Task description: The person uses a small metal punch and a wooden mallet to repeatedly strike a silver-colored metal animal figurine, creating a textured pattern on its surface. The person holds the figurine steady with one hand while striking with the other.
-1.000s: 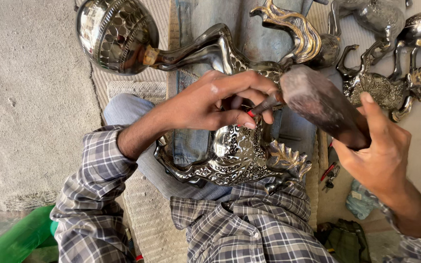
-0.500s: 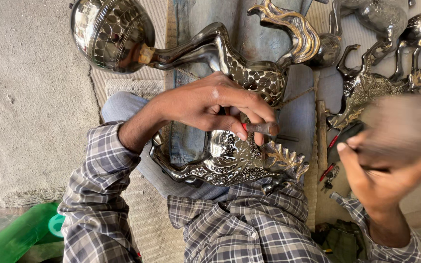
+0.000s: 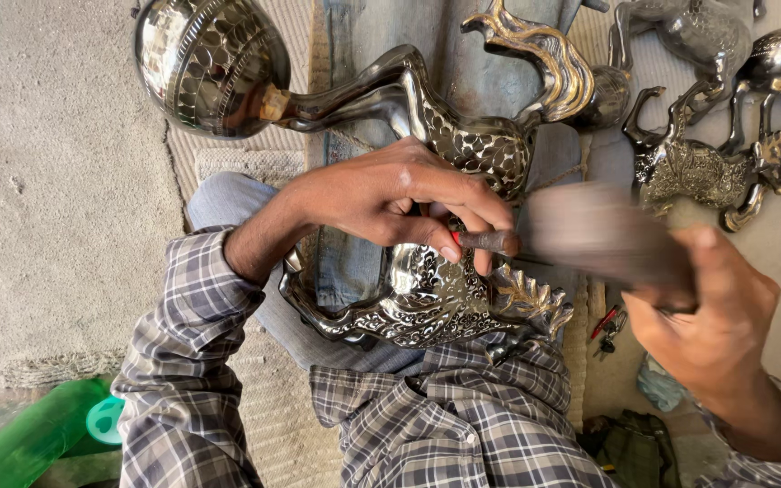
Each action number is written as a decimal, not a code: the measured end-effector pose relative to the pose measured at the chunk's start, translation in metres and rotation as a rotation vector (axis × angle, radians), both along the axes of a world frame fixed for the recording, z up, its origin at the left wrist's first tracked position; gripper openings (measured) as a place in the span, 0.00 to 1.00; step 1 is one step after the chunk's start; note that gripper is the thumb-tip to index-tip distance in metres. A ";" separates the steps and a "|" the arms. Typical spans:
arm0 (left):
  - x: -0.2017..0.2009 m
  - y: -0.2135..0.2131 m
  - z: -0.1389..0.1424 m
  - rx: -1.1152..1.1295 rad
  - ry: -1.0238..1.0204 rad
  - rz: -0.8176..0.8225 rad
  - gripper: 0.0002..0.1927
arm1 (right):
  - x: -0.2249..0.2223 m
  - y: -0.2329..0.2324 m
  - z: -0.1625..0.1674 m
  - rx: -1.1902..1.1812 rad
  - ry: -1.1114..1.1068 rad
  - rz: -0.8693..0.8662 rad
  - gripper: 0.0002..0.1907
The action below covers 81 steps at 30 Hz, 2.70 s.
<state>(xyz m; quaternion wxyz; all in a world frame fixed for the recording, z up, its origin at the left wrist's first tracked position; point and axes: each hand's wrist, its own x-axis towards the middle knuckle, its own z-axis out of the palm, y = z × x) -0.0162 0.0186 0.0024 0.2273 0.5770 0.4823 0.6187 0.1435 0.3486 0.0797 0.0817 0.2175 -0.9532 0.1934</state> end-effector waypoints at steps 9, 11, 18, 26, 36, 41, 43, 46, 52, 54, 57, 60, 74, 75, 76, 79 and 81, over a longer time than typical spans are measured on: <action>-0.001 0.000 0.002 -0.075 0.062 0.019 0.18 | -0.006 -0.008 0.022 0.424 0.098 0.005 0.40; -0.001 0.000 0.002 -0.026 0.018 -0.010 0.20 | -0.004 -0.008 0.022 0.034 -0.050 -0.073 0.40; 0.000 -0.002 0.000 -0.016 -0.017 -0.011 0.21 | 0.005 0.011 0.017 0.112 -0.012 -0.116 0.44; 0.000 0.000 -0.003 -0.023 0.008 -0.015 0.22 | 0.003 0.024 0.010 0.057 0.004 0.013 0.44; 0.001 0.001 0.000 -0.139 0.026 0.033 0.20 | -0.002 0.015 0.023 0.264 0.005 -0.028 0.46; 0.002 0.002 0.000 -0.100 -0.007 -0.001 0.20 | -0.005 0.015 0.015 0.234 0.046 -0.008 0.45; 0.002 0.002 0.001 -0.091 0.011 0.012 0.20 | -0.004 0.019 0.009 0.222 0.065 0.001 0.43; 0.001 0.000 0.003 -0.010 0.024 0.028 0.21 | 0.001 0.029 -0.001 0.025 0.019 0.000 0.40; -0.001 -0.002 0.006 -0.168 -0.058 0.019 0.21 | 0.012 0.029 -0.019 -0.345 -0.115 -0.154 0.32; 0.000 -0.001 0.008 -0.107 -0.051 0.009 0.22 | 0.006 0.024 -0.024 -0.261 -0.067 -0.139 0.37; 0.003 0.000 0.013 0.010 -0.059 0.056 0.19 | -0.003 0.015 -0.028 0.025 -0.057 -0.028 0.42; 0.007 0.000 0.023 0.006 -0.054 0.238 0.20 | 0.004 0.005 -0.039 -0.201 -0.003 -0.184 0.41; 0.024 0.028 0.044 -0.308 0.003 0.476 0.29 | 0.053 -0.001 -0.124 -0.910 -0.242 -0.454 0.24; 0.026 0.031 0.043 -0.310 0.038 0.484 0.29 | 0.055 0.001 -0.121 -0.908 -0.214 -0.443 0.26; 0.026 0.035 0.041 -0.320 0.100 0.471 0.27 | 0.057 0.003 -0.119 -0.907 -0.214 -0.445 0.25; 0.022 0.042 0.036 -0.329 0.230 0.415 0.25 | 0.063 0.007 -0.115 -0.897 -0.199 -0.459 0.22; 0.020 0.044 0.036 -0.320 0.237 0.377 0.26 | 0.067 0.010 -0.115 -0.886 -0.182 -0.465 0.21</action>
